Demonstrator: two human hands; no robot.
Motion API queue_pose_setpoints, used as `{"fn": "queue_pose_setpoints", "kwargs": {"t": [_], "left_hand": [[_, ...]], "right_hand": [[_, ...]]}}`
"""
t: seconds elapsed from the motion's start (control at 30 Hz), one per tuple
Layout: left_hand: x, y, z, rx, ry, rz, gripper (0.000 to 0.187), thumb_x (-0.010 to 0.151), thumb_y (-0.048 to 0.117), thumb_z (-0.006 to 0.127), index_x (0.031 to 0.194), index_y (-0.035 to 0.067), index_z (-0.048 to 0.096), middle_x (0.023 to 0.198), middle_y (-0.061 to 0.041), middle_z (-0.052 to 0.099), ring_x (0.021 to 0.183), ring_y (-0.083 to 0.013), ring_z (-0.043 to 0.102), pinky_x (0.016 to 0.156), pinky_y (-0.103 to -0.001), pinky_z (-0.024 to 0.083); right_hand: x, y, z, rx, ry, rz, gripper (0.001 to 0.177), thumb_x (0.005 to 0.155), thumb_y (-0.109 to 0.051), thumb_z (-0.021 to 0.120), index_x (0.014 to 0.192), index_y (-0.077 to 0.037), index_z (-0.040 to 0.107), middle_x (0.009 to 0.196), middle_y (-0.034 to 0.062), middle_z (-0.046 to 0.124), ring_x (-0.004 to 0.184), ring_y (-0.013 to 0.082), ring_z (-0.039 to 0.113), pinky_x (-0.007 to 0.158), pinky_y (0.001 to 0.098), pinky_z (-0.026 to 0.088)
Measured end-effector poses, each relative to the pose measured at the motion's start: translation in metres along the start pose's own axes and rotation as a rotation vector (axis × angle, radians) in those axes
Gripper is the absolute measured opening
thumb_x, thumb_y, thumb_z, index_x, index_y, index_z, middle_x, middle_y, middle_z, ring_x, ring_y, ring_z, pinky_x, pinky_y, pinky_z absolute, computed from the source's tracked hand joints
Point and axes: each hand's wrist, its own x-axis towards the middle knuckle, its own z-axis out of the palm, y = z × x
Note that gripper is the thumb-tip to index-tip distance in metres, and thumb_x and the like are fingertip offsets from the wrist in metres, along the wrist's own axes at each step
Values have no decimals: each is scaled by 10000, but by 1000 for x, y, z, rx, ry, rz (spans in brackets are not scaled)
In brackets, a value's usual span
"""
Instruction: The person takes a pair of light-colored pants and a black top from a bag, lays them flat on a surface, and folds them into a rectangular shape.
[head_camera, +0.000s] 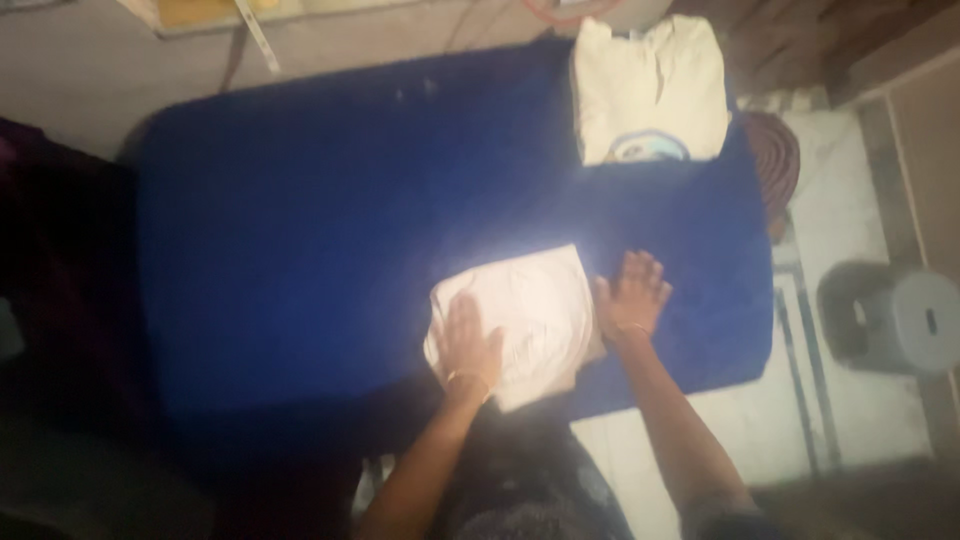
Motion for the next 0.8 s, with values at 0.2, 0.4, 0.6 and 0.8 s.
{"fn": "queue_pose_setpoints", "kwargs": {"t": [0.2, 0.4, 0.6, 0.8], "left_hand": [[49, 19, 0, 32, 282, 64, 724, 964, 384, 538, 1548, 12, 325, 1631, -168, 301, 1531, -344, 181, 1225, -565, 82], [100, -21, -8, 37, 220, 150, 331, 1018, 376, 568, 1081, 65, 662, 1104, -135, 671, 1127, -344, 587, 1065, -543, 398], [104, -48, 0, 15, 352, 356, 420, 1004, 409, 591, 769, 73, 679, 770, -136, 704, 746, -358, 682, 695, -492, 547], [110, -44, -8, 25, 309, 241, 428, 997, 409, 579, 736, 85, 679, 762, -138, 708, 732, -359, 687, 691, -498, 547]], "right_hand": [[-21, -41, 41, 301, 5, -405, 645, 1003, -220, 467, 1604, -57, 301, 1705, 182, 243, 1594, 350, 174, 1276, 537, 120], [36, -74, 33, -87, 24, -539, 425, 919, -261, 572, 1327, -142, 576, 1376, 71, 556, 1361, 303, 453, 1210, 536, 230], [61, -50, 24, 75, -87, -767, 312, 981, -381, 608, 836, -116, 689, 887, 97, 699, 898, 307, 665, 907, 471, 470], [61, -59, 15, -1, -243, -593, 244, 910, -325, 584, 854, -122, 707, 880, 100, 708, 856, 303, 676, 863, 464, 481]]}}
